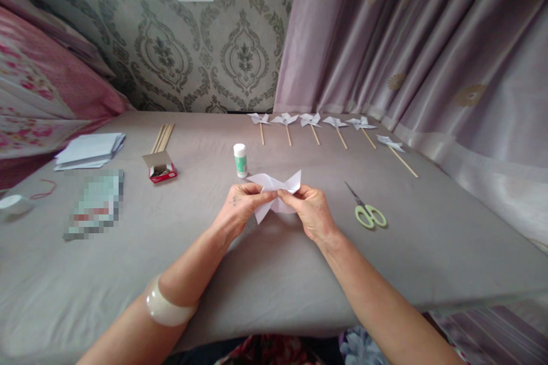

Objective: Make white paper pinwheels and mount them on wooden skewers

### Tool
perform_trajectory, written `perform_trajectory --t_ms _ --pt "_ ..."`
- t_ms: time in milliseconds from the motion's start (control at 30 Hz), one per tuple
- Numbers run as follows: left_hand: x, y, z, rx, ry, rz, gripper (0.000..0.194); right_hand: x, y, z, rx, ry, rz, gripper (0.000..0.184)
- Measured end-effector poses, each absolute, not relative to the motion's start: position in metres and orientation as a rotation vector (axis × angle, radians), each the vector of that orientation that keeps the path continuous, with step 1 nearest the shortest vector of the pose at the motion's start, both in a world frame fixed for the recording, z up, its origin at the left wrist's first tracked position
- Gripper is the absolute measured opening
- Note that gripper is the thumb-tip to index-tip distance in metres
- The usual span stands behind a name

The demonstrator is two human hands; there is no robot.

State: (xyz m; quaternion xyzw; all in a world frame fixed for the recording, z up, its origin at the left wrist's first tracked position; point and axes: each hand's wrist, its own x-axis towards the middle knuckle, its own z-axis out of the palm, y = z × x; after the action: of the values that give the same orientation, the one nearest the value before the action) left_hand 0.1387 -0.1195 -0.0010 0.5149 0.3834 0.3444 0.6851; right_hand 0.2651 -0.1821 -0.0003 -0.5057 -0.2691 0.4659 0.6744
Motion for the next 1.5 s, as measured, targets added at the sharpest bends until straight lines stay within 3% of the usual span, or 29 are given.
perform_trajectory --t_ms 467,833,1200,1500 --pt "0.141 -0.125 0.008 1.032 0.679 0.772 0.031 0.269 -0.185 0.000 -1.096 -0.682 0.999 0.025" --pt "0.132 -0.133 0.025 1.463 0.651 0.918 0.030 0.282 -0.196 0.013 -1.096 -1.044 0.875 0.025" --pt "0.117 -0.138 0.043 1.979 0.306 1.113 0.018 0.290 -0.210 0.030 -1.012 -1.462 0.522 0.004" --pt "0.110 -0.139 0.047 2.030 0.319 1.028 0.020 0.292 -0.218 0.039 -0.978 -1.569 0.462 0.007"
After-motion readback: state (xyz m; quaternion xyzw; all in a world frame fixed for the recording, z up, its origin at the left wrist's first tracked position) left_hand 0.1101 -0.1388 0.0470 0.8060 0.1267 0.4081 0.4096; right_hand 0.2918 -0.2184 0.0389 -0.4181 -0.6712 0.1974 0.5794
